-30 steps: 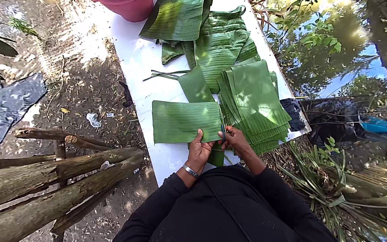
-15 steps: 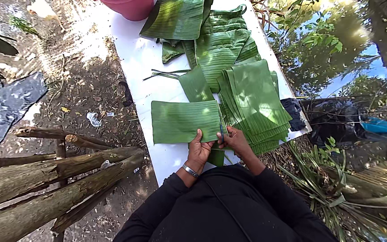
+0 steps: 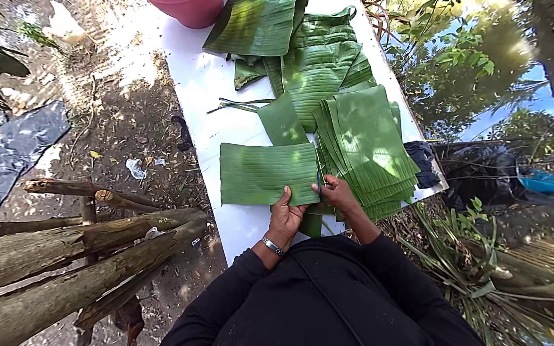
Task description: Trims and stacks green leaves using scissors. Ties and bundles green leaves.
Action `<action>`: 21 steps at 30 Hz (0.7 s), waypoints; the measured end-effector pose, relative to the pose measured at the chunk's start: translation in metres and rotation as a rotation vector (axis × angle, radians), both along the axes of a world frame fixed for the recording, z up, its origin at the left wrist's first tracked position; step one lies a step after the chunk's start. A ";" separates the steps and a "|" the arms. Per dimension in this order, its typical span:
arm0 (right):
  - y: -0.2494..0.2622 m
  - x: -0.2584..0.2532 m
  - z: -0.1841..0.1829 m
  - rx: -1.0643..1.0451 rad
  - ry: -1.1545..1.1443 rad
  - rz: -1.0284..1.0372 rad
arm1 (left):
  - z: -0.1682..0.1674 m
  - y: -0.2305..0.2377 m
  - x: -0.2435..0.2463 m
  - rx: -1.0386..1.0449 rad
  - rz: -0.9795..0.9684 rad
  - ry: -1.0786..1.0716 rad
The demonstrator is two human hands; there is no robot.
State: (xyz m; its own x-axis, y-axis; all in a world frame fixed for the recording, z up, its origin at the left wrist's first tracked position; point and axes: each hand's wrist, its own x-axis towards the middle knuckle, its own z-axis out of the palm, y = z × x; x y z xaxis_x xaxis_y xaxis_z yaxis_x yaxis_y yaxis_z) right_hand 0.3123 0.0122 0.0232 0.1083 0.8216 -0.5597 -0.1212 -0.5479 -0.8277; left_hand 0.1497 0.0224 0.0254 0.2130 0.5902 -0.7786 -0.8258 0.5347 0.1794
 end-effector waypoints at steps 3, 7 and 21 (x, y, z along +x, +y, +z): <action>-0.001 0.001 0.004 -0.006 0.000 0.016 | -0.002 0.000 0.000 0.004 -0.001 0.010; -0.001 -0.001 0.000 0.003 -0.021 -0.021 | -0.002 0.001 0.001 0.001 -0.002 0.014; -0.004 -0.004 -0.008 0.058 -0.017 -0.048 | -0.002 0.001 -0.001 0.003 -0.007 0.013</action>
